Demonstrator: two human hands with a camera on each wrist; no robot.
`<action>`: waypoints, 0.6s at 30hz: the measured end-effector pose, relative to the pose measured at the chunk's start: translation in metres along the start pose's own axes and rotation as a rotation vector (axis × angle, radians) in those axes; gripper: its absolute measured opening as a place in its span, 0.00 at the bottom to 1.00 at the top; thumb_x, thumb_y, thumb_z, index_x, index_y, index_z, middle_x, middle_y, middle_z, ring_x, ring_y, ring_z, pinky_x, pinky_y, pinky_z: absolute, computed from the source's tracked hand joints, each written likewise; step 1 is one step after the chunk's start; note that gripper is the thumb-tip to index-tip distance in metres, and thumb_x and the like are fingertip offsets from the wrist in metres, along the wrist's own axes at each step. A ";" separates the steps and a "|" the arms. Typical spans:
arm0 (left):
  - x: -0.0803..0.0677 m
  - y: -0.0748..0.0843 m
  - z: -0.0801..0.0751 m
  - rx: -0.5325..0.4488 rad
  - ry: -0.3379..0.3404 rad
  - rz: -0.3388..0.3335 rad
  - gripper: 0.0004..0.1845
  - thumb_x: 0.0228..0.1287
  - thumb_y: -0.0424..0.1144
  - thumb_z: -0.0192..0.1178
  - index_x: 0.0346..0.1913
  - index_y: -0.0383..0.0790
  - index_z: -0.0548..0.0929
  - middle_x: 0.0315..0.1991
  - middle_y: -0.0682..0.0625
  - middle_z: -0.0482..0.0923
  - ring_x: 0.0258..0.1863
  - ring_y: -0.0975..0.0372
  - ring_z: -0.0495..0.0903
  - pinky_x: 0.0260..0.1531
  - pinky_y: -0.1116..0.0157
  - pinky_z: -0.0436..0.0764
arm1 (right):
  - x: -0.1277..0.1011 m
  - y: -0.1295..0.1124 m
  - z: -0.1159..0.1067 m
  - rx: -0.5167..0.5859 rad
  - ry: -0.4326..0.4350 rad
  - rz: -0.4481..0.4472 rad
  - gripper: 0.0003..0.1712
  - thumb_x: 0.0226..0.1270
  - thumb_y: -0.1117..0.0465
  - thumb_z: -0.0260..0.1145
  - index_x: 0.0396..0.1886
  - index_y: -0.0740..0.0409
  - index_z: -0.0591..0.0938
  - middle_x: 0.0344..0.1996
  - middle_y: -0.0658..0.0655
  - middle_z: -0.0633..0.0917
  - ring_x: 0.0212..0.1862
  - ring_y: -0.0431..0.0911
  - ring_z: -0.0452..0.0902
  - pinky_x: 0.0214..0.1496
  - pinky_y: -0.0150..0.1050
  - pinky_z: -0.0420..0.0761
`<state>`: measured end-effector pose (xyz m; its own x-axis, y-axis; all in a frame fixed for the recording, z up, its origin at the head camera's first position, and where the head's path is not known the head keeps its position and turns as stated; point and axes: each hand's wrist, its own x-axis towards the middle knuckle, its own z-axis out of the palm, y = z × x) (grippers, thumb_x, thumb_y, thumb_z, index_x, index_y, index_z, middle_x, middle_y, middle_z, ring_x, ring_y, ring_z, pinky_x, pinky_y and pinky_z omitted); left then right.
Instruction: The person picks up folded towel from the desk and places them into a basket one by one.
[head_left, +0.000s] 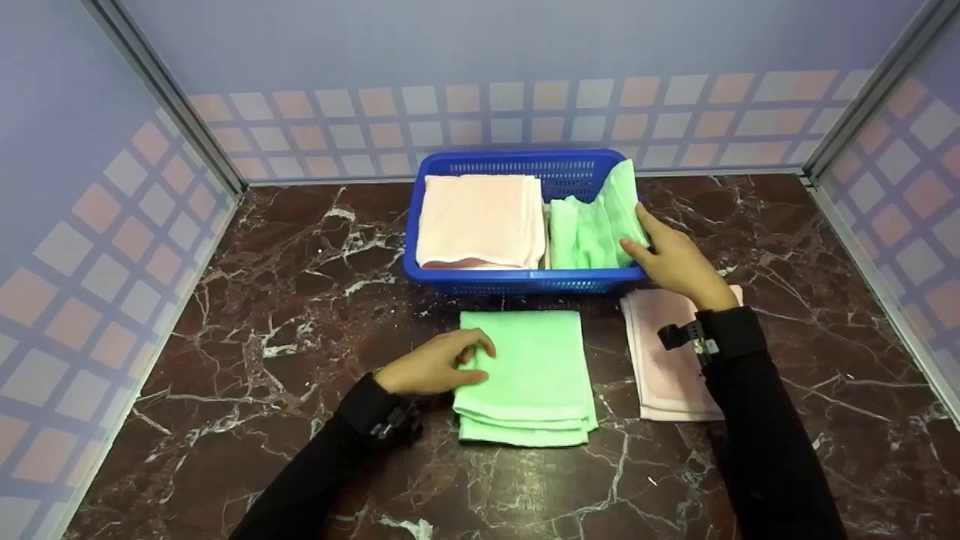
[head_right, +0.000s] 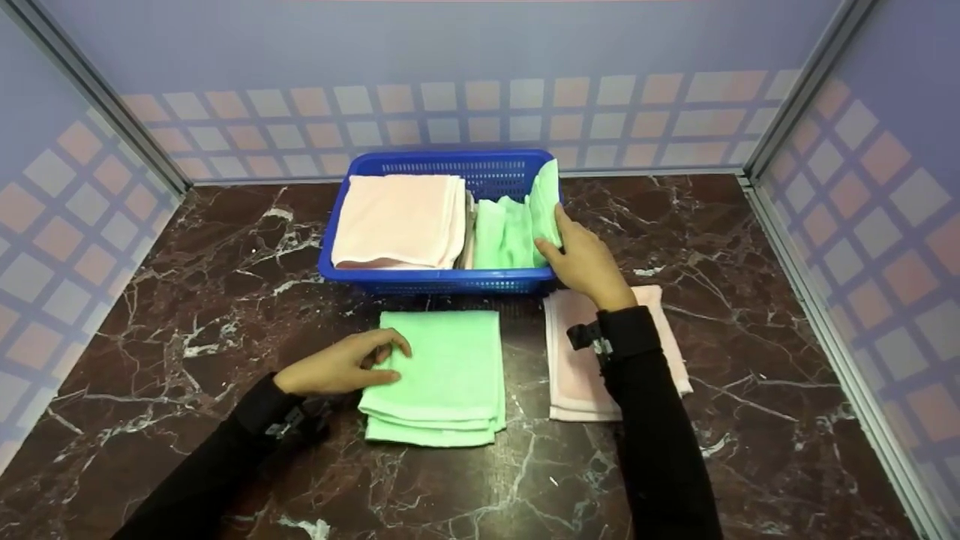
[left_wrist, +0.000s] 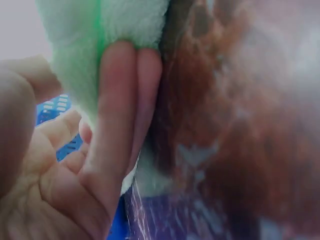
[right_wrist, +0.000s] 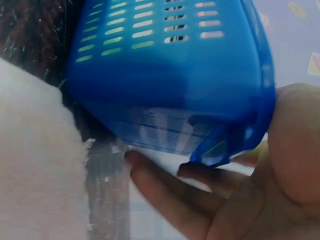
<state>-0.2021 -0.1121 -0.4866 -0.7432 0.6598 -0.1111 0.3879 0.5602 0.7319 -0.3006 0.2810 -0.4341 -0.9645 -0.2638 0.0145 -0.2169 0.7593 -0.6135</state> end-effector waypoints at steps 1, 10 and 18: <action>-0.001 0.001 0.000 -0.009 0.020 -0.024 0.20 0.72 0.42 0.66 0.61 0.41 0.75 0.37 0.49 0.68 0.33 0.62 0.67 0.38 0.66 0.71 | -0.003 -0.005 0.000 -0.040 0.036 0.005 0.46 0.82 0.40 0.51 0.85 0.59 0.47 0.81 0.70 0.56 0.79 0.69 0.54 0.79 0.67 0.57; -0.008 0.008 0.004 -0.009 0.217 -0.276 0.37 0.62 0.49 0.75 0.61 0.35 0.64 0.31 0.47 0.73 0.22 0.59 0.69 0.31 0.62 0.70 | -0.047 -0.039 0.017 -0.087 0.472 -0.149 0.21 0.72 0.60 0.68 0.58 0.69 0.79 0.47 0.67 0.81 0.48 0.61 0.76 0.48 0.54 0.77; -0.006 0.012 0.012 0.151 0.221 -0.334 0.37 0.61 0.54 0.75 0.61 0.28 0.77 0.30 0.48 0.82 0.26 0.59 0.80 0.39 0.54 0.85 | -0.085 -0.044 0.081 -0.127 -0.066 -0.086 0.40 0.68 0.46 0.72 0.67 0.71 0.73 0.48 0.70 0.85 0.45 0.61 0.85 0.49 0.56 0.86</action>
<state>-0.1868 -0.1031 -0.4856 -0.9341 0.3159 -0.1664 0.1694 0.8024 0.5722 -0.1964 0.2215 -0.4723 -0.9305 -0.3662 0.0077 -0.3193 0.8005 -0.5072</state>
